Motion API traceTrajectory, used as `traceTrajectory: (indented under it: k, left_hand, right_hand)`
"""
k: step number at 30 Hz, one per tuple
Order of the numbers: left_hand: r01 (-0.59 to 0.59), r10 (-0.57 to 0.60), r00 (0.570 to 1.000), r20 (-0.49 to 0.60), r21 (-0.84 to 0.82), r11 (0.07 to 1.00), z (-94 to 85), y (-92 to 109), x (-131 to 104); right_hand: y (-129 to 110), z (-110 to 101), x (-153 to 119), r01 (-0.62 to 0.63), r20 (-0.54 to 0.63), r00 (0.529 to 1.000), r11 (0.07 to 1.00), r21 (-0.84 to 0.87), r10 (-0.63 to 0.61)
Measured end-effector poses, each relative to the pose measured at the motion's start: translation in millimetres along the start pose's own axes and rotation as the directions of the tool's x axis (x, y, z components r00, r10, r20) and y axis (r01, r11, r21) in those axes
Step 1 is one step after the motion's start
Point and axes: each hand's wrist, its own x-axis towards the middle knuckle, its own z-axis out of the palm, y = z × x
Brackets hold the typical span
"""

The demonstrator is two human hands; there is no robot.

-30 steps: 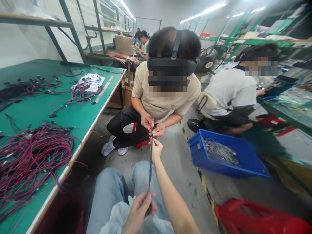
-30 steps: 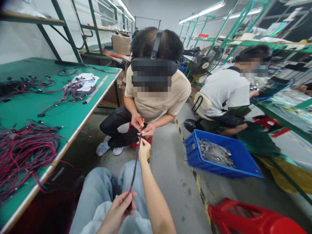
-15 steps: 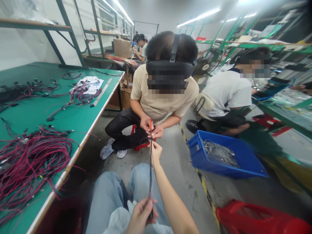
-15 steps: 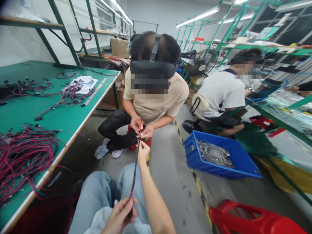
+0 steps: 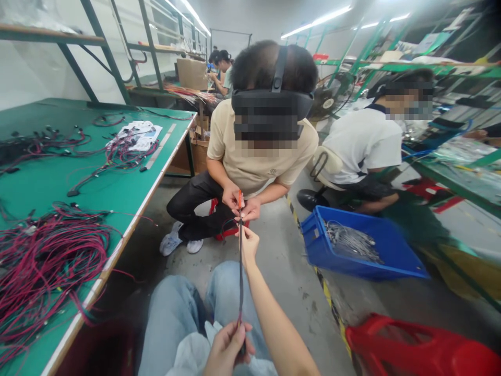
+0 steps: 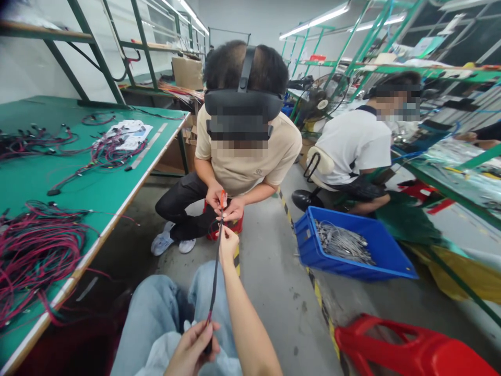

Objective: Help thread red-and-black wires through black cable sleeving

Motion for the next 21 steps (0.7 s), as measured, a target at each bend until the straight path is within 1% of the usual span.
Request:
traceTrajectory:
  k: [8, 21]
  left_hand:
    - [0.0, 0.0, 0.999, 0.042, 0.004, 1.0, 1.1, 1.0, -3.5]
    - [0.017, -0.022, 0.997, 0.08, 0.054, 0.998, 1.1, 1.8, -2.5]
  right_hand:
    - [-2.0, -0.9, -2.0, -0.085, 0.022, 0.996, 0.991, 0.106, 0.083]
    - [-6.1, -2.0, -4.0, -0.093, 0.008, 0.996, 0.977, 0.194, 0.093]
